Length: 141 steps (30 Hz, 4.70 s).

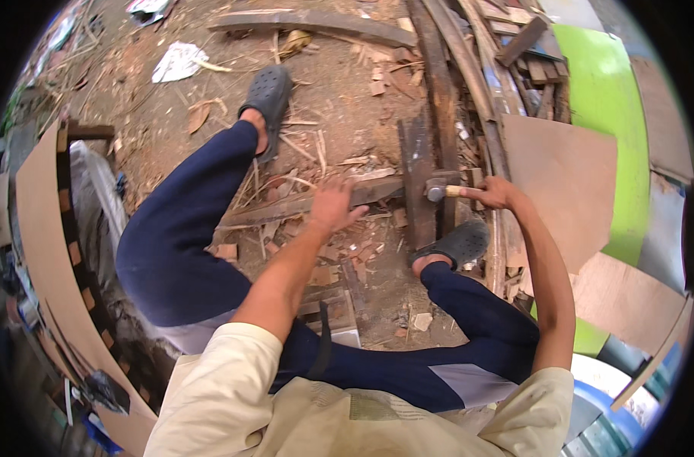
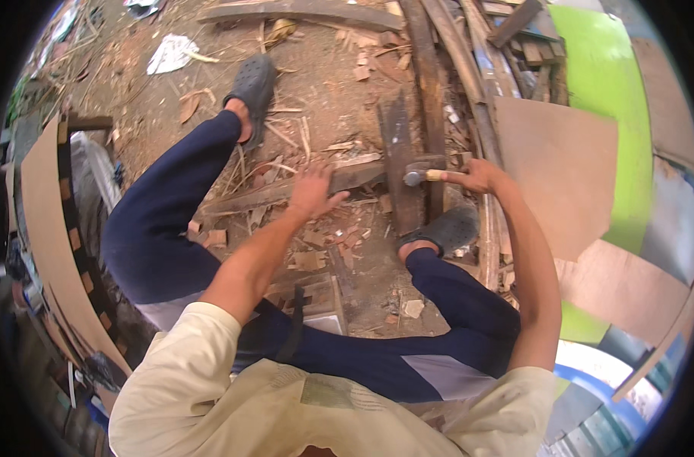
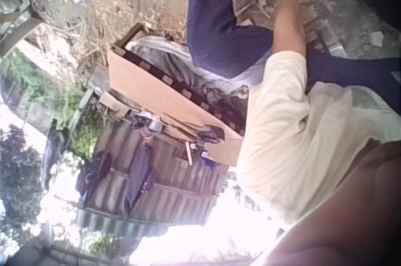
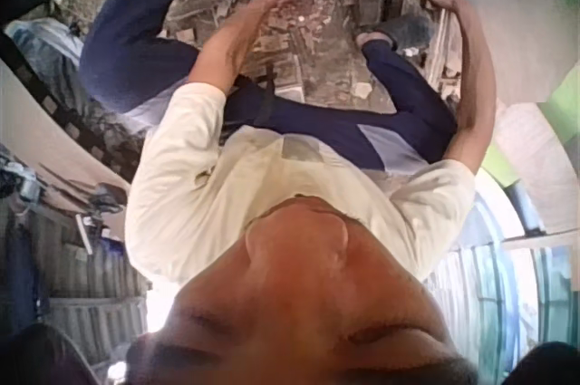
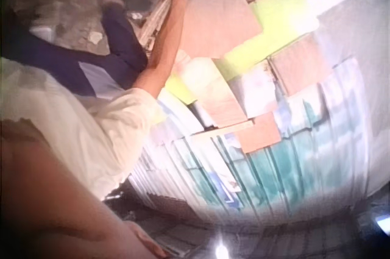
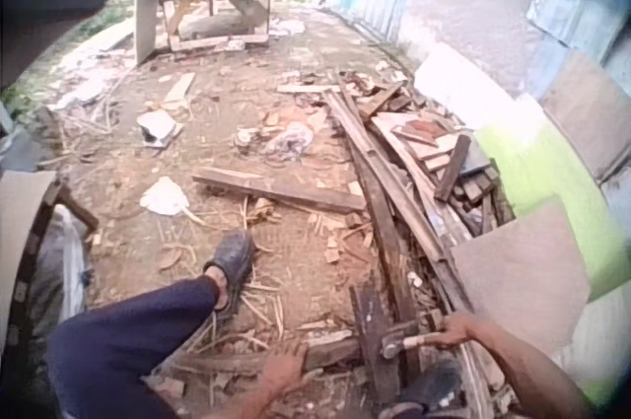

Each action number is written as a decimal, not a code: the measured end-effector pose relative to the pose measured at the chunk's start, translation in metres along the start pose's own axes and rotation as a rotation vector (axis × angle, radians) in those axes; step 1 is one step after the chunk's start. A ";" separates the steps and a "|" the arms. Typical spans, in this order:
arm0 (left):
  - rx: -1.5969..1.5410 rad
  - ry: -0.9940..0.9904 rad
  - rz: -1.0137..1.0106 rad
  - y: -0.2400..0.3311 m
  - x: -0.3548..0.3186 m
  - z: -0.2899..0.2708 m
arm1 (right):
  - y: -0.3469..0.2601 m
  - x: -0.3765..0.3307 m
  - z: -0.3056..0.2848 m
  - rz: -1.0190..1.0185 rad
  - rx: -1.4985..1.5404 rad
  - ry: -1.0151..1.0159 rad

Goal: The person clears debris from a cluttered outdoor area, then uses a hammer to repeatedly strike and break a long wooden plank into smaller pieces. The person handles the wood and hammer by hand throughout the process.

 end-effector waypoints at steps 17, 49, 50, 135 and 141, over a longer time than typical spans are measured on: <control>0.044 -0.365 -0.030 -0.038 0.024 0.024 | -0.023 -0.022 -0.023 0.191 -0.221 0.025; -0.382 0.302 0.495 0.131 0.066 -0.074 | -0.007 -0.068 -0.006 -0.008 0.595 -0.026; -0.390 0.247 0.575 0.170 0.072 -0.079 | 0.003 -0.060 0.004 -0.019 0.718 -0.007; -0.605 -0.412 0.223 0.217 0.132 0.033 | 0.042 -0.029 -0.003 -0.913 2.381 0.715; -0.585 -0.411 0.234 0.231 0.135 0.029 | 0.059 -0.053 -0.018 -0.956 2.154 1.011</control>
Point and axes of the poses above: each hand's wrist, its own x-axis towards the middle knuckle, its own z-axis out of the palm, y = z × x, the point moved 9 cm from there along x, towards the middle knuckle, and after that the axes turned 8 degrees about -x, right-handed, at the moved point
